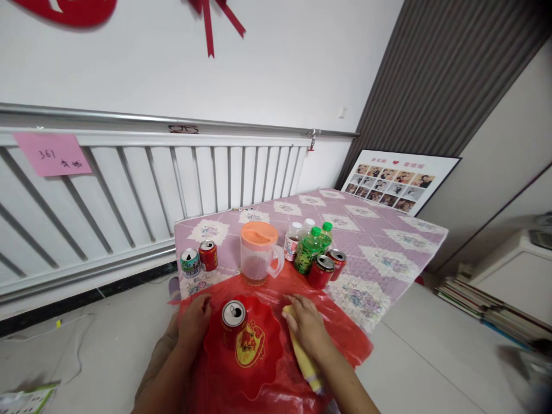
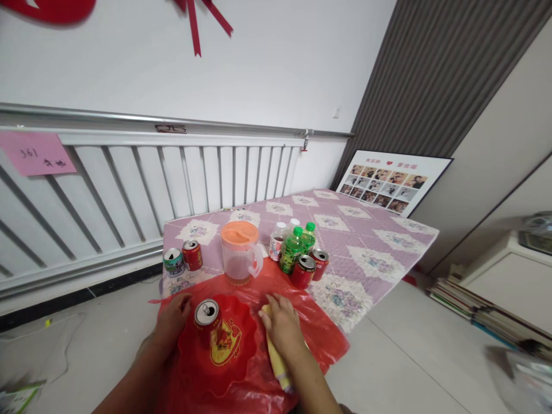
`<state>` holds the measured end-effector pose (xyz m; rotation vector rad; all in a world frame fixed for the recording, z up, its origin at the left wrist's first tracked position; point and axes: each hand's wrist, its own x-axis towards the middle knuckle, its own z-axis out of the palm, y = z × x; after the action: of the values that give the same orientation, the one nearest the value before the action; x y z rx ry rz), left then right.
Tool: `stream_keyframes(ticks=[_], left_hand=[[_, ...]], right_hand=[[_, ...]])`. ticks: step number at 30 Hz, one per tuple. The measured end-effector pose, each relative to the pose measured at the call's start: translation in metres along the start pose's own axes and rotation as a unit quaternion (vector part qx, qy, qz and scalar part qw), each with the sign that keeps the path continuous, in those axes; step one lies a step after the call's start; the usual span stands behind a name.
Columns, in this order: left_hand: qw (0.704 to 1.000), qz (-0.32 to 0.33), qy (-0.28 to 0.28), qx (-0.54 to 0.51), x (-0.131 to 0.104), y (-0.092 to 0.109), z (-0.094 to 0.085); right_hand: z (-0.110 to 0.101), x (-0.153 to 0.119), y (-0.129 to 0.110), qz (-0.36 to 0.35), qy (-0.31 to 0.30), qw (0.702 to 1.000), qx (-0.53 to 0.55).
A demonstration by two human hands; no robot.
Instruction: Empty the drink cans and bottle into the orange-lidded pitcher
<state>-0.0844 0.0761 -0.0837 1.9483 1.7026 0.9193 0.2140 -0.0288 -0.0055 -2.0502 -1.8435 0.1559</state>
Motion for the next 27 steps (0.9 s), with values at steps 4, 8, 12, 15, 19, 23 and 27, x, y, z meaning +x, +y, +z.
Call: stream_keyframes(ticks=[4, 8, 12, 15, 19, 23, 27], left_hand=[[1.000, -0.005, -0.001, 0.003, 0.000, 0.000, 0.000], [1.000, -0.007, -0.004, 0.005, 0.000, 0.000, 0.000], [1.000, -0.007, -0.005, 0.005, -0.001, 0.000, 0.000], [1.000, -0.012, -0.006, 0.004, -0.001, 0.000, -0.001], [1.000, -0.017, -0.008, 0.004, -0.001, 0.002, -0.002], [1.000, -0.015, -0.011, 0.000, -0.001, 0.002, -0.002], [1.000, -0.019, -0.009, -0.001, -0.001, 0.002, -0.001]], right_hand=[[-0.004, 0.002, 0.014, 0.032, 0.044, 0.998, 0.008], [-0.013, -0.001, 0.026, 0.085, 0.023, 0.996, 0.011], [-0.019, -0.007, 0.031, 0.142, -0.002, 0.989, 0.027], [-0.020, -0.009, 0.032, 0.168, -0.033, 0.984, 0.055], [-0.022, -0.009, 0.031, 0.181, -0.057, 0.980, 0.061], [-0.021, -0.008, 0.029, 0.185, -0.052, 0.979, 0.061], [-0.018, -0.007, 0.025, 0.182, -0.036, 0.980, 0.077]])
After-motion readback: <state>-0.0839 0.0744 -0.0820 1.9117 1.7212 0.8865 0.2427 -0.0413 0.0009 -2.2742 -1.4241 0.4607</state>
